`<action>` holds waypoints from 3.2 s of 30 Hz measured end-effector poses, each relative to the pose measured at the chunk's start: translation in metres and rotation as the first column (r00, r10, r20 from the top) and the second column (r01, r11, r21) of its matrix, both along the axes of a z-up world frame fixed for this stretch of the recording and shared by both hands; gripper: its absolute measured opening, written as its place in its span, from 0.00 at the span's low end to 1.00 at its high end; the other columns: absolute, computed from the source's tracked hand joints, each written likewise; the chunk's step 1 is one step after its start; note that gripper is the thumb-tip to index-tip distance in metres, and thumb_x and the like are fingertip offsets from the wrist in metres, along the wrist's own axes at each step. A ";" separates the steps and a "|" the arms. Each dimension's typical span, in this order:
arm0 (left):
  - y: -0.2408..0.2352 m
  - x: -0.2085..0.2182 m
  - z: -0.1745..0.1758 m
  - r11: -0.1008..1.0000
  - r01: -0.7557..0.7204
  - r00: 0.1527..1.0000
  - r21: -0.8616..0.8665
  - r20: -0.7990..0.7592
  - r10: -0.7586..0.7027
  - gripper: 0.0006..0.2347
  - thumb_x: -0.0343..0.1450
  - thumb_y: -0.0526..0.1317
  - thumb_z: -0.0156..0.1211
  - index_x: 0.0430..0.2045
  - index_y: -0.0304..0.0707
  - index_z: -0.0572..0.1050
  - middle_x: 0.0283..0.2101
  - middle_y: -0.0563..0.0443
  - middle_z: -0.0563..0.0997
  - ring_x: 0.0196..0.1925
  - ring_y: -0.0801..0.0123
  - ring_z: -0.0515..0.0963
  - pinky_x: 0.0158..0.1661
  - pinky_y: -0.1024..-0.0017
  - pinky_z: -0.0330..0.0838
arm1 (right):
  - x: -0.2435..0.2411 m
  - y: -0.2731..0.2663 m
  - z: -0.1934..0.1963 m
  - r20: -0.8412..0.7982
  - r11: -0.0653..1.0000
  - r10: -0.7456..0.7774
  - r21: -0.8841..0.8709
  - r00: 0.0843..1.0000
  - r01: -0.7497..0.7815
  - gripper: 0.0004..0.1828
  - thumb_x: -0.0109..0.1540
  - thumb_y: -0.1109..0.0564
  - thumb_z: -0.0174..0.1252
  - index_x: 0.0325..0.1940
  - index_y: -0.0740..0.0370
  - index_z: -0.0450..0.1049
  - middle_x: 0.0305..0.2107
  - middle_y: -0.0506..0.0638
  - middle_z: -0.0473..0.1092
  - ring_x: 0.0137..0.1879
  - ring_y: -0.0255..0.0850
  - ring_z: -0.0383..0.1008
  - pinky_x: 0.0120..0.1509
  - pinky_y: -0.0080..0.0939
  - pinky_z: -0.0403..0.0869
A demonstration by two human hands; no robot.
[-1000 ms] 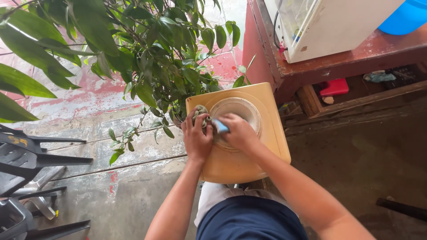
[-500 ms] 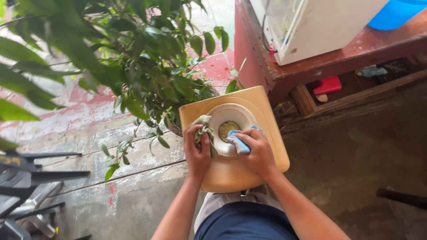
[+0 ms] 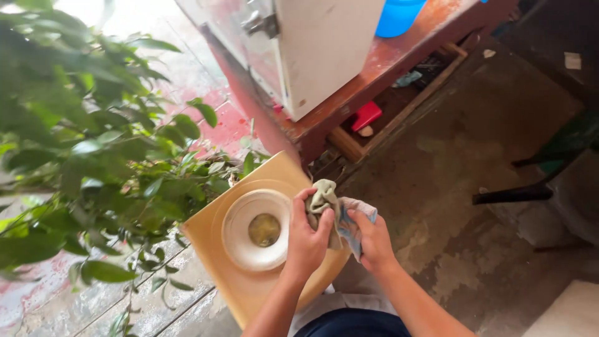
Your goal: Cleaning the exterior and components of a water dispenser using a damp cloth and water.
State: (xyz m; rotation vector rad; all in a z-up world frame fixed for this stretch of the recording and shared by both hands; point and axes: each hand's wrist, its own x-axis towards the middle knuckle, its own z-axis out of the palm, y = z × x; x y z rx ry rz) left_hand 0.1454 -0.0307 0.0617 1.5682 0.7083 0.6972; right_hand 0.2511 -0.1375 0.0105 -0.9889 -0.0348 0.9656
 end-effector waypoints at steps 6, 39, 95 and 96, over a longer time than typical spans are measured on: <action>0.000 0.079 -0.016 0.998 0.038 0.989 0.048 -0.146 -0.031 0.25 0.69 0.38 0.61 0.60 0.32 0.63 0.57 0.37 0.69 0.62 0.52 0.71 0.62 0.62 0.65 | 0.055 0.000 -0.001 -0.085 0.992 -0.119 -0.044 0.989 0.115 0.19 0.65 0.59 0.48 0.58 0.68 0.73 0.49 0.54 0.77 0.54 0.43 0.78 0.61 0.44 0.75; -0.023 0.046 -0.029 0.872 -0.455 0.840 0.180 -0.237 0.488 0.07 0.71 0.32 0.56 0.40 0.30 0.75 0.38 0.44 0.80 0.43 0.62 0.83 0.48 0.70 0.77 | 0.096 0.027 0.010 0.834 0.773 0.480 -0.255 0.272 -0.581 0.21 0.62 0.59 0.61 0.60 0.64 0.73 0.54 0.58 0.74 0.62 0.49 0.73 0.68 0.45 0.69; -0.040 -0.066 -0.001 0.905 -0.315 0.928 -0.285 0.105 0.357 0.28 0.69 0.43 0.63 0.64 0.33 0.61 0.58 0.40 0.74 0.60 0.62 0.75 0.58 0.66 0.72 | -0.056 0.036 0.055 0.916 0.852 0.382 -0.298 0.121 -0.430 0.27 0.58 0.62 0.62 0.63 0.61 0.74 0.58 0.58 0.65 0.64 0.54 0.65 0.67 0.49 0.67; -0.038 -0.057 -0.001 0.906 -0.296 0.928 -0.303 0.136 0.348 0.27 0.70 0.40 0.62 0.64 0.34 0.60 0.60 0.42 0.73 0.62 0.63 0.74 0.58 0.67 0.72 | -0.046 0.034 0.059 0.904 0.827 0.395 -0.272 0.165 -0.492 0.28 0.59 0.62 0.62 0.64 0.63 0.73 0.59 0.57 0.66 0.67 0.52 0.66 0.69 0.48 0.67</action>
